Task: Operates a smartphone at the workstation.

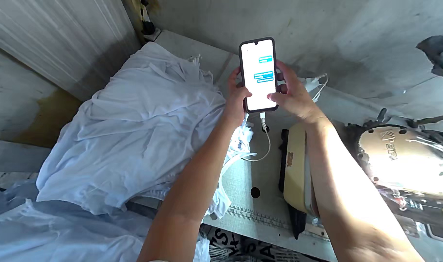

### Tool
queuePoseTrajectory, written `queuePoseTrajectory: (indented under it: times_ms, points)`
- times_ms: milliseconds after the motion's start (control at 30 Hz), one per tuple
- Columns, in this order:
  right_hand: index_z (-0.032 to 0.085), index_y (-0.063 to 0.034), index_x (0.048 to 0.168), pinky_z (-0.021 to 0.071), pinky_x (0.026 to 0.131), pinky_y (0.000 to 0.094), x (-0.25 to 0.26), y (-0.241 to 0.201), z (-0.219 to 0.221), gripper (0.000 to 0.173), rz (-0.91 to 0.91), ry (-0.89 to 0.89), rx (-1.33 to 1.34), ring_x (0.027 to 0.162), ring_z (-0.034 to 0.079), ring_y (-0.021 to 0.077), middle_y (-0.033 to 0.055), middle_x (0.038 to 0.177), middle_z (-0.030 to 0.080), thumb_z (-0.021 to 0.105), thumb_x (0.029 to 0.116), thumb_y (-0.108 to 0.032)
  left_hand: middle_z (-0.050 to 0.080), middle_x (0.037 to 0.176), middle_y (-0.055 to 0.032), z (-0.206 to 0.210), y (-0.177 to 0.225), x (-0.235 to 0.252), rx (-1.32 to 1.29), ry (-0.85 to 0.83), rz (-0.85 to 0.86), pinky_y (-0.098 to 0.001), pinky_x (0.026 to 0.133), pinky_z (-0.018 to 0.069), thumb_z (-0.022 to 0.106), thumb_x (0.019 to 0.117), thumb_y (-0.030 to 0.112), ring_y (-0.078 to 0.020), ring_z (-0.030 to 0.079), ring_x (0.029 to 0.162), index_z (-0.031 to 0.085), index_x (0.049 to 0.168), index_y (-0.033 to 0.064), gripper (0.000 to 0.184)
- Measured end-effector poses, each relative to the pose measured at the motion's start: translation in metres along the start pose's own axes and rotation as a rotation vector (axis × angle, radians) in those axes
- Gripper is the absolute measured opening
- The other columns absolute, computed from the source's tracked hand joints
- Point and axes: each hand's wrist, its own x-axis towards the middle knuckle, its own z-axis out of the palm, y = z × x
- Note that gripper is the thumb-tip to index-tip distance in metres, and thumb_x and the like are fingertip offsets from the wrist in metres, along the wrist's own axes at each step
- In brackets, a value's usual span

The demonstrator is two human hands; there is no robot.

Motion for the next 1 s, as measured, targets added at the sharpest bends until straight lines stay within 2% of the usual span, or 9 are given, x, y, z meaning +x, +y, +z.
queuePoseTrajectory:
  times_ms: [133,233,433,500,633,700,833,1000]
  points:
    - [0.024,-0.0115,0.162,0.0573,0.077,0.0350,0.0003,-0.0002,-0.0005,0.089,-0.002,0.003,-0.006,0.096,0.066,0.0197,0.0191,0.145,0.047,0.060,0.0820,0.001,0.058,0.130,-0.0151,-0.0015,-0.0008,0.0012,0.028,-0.016,0.015,-0.0381,0.086,0.0570,0.044,0.0794,-0.007,-0.0178,0.066,0.103,0.018,0.158,0.0133,0.085]
    - [0.025,-0.0119,0.162,0.0570,0.078,0.0372,-0.0003,-0.0012,-0.0008,0.088,0.001,0.009,-0.018,0.098,0.065,0.0218,0.0197,0.146,0.047,0.061,0.0819,0.001,0.059,0.127,-0.0135,-0.0020,-0.0015,0.0010,0.030,-0.030,0.037,-0.0373,0.085,0.0583,0.046,0.0749,-0.009,-0.0168,0.067,0.101,0.018,0.157,0.0126,0.089]
    - [0.025,-0.0104,0.162,0.0565,0.078,0.0360,-0.0004,-0.0022,0.0002,0.089,-0.020,0.017,-0.028,0.098,0.065,0.0210,0.0191,0.145,0.048,0.061,0.0810,0.000,0.060,0.127,-0.0133,-0.0022,-0.0004,-0.0007,0.028,-0.028,0.044,-0.0360,0.083,0.0581,0.046,0.0737,-0.013,-0.0166,0.067,0.101,0.017,0.157,0.0138,0.093]
    - [0.026,-0.0100,0.161,0.0565,0.079,0.0354,0.0001,-0.0014,0.0002,0.083,-0.032,0.026,-0.021,0.098,0.065,0.0201,0.0190,0.142,0.050,0.058,0.0843,-0.001,0.060,0.126,-0.0131,-0.0022,-0.0010,0.0001,0.022,-0.027,0.051,-0.0367,0.084,0.0582,0.045,0.0741,-0.013,-0.0171,0.067,0.101,0.018,0.157,0.0139,0.091]
    - [0.031,-0.0098,0.159,0.0561,0.082,0.0325,0.0026,0.0026,-0.0001,0.063,-0.054,0.050,0.008,0.099,0.066,0.0161,0.0164,0.136,0.056,0.046,0.0979,-0.007,0.060,0.126,-0.0133,-0.0024,-0.0023,0.0006,-0.002,-0.027,0.059,-0.0382,0.085,0.0584,0.043,0.0787,-0.014,-0.0180,0.067,0.101,0.020,0.156,0.0140,0.086]
    - [0.034,-0.0102,0.158,0.0574,0.079,0.0311,0.0036,0.0032,-0.0002,0.058,-0.048,0.072,0.027,0.096,0.067,0.0142,0.0144,0.130,0.061,0.042,0.1007,-0.008,0.060,0.126,-0.0132,-0.0026,-0.0028,0.0015,-0.012,-0.034,0.068,-0.0391,0.086,0.0585,0.041,0.0790,-0.014,-0.0182,0.068,0.102,0.020,0.156,0.0140,0.085]
    - [0.035,-0.0133,0.157,0.0553,0.068,0.0316,0.0024,-0.0001,-0.0006,0.058,-0.020,0.078,0.018,0.087,0.066,0.0155,0.0130,0.125,0.062,0.043,0.1003,-0.006,0.061,0.124,-0.0123,-0.0028,-0.0026,0.0019,0.009,-0.033,0.067,-0.0380,0.084,0.0586,0.040,0.0781,-0.014,-0.0172,0.068,0.099,0.020,0.156,0.0138,0.085]
    - [0.034,-0.0128,0.158,0.0545,0.068,0.0326,0.0010,-0.0015,-0.0006,0.062,-0.012,0.065,0.011,0.086,0.065,0.0165,0.0134,0.127,0.061,0.046,0.0970,-0.005,0.060,0.126,-0.0135,-0.0041,-0.0029,0.0016,0.041,-0.036,0.062,-0.0386,0.085,0.0585,0.047,0.0759,-0.011,-0.0186,0.067,0.101,0.019,0.157,0.0137,0.089]
